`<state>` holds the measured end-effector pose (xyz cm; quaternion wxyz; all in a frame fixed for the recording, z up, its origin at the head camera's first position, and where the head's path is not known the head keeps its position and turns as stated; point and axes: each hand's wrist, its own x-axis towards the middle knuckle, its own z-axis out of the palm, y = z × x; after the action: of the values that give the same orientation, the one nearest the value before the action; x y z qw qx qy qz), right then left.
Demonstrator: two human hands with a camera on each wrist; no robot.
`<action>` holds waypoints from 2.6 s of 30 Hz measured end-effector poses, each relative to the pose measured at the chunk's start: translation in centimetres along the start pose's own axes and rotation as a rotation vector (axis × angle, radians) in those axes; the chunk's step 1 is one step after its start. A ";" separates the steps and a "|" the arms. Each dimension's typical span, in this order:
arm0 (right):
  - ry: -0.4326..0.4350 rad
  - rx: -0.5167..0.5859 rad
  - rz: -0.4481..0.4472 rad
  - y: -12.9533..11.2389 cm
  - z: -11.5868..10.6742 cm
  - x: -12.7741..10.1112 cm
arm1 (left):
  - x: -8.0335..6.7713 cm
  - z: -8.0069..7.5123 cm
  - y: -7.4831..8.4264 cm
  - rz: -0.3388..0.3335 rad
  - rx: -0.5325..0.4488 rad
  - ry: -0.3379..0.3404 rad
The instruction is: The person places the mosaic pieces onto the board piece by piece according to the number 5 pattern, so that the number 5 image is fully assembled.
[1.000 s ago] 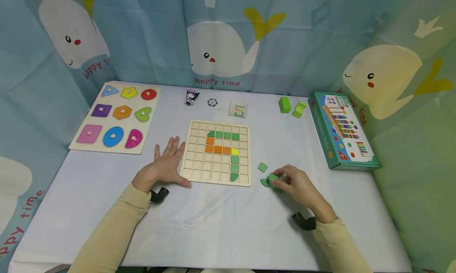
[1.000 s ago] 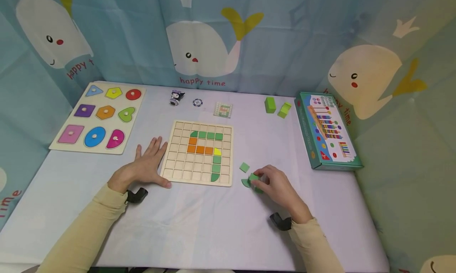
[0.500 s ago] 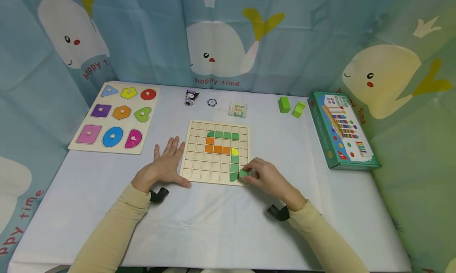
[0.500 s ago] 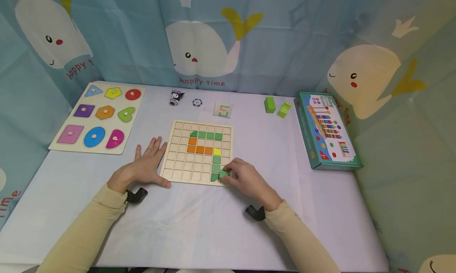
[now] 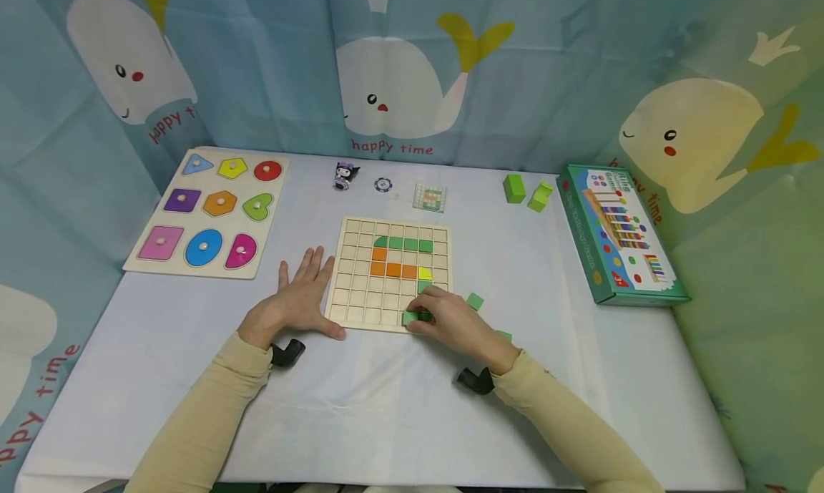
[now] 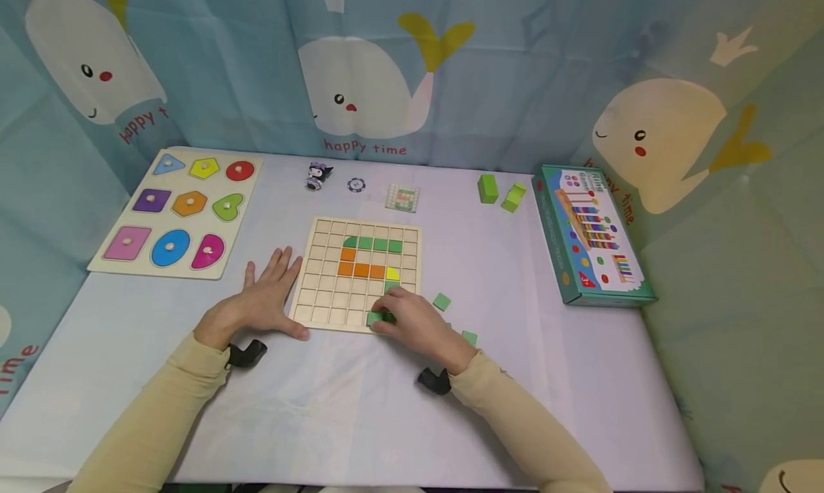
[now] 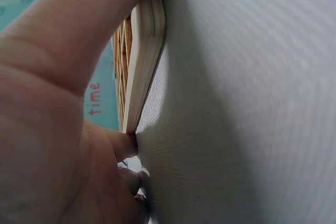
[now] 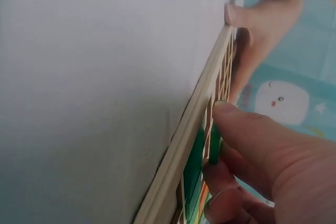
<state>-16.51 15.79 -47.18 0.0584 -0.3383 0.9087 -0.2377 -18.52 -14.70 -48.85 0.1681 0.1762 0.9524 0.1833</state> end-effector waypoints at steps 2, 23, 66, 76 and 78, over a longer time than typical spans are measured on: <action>-0.002 0.001 0.011 -0.2 0.1 0.2 | 0.0 0.0 0.0 0.000 0.000 0.000; 0.097 0.128 -0.039 1.8 -1.8 -1.3 | 0.0 0.0 0.0 -0.001 0.005 -0.008; 0.229 0.103 0.283 7.5 -2.8 -12.2 | 0.0 0.0 0.0 -0.003 0.008 -0.003; 0.222 0.158 0.259 6.4 -3.3 -9.6 | 0.0 0.0 0.1 -0.008 0.012 -0.007; 0.229 0.176 0.229 6.1 -3.2 -8.8 | -0.1 0.0 0.1 -0.008 0.013 -0.007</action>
<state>-14.19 26.74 -47.72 0.0104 -0.1970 0.9177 -0.3449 -18.45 -14.64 -48.79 0.1711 0.1739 0.9537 0.1758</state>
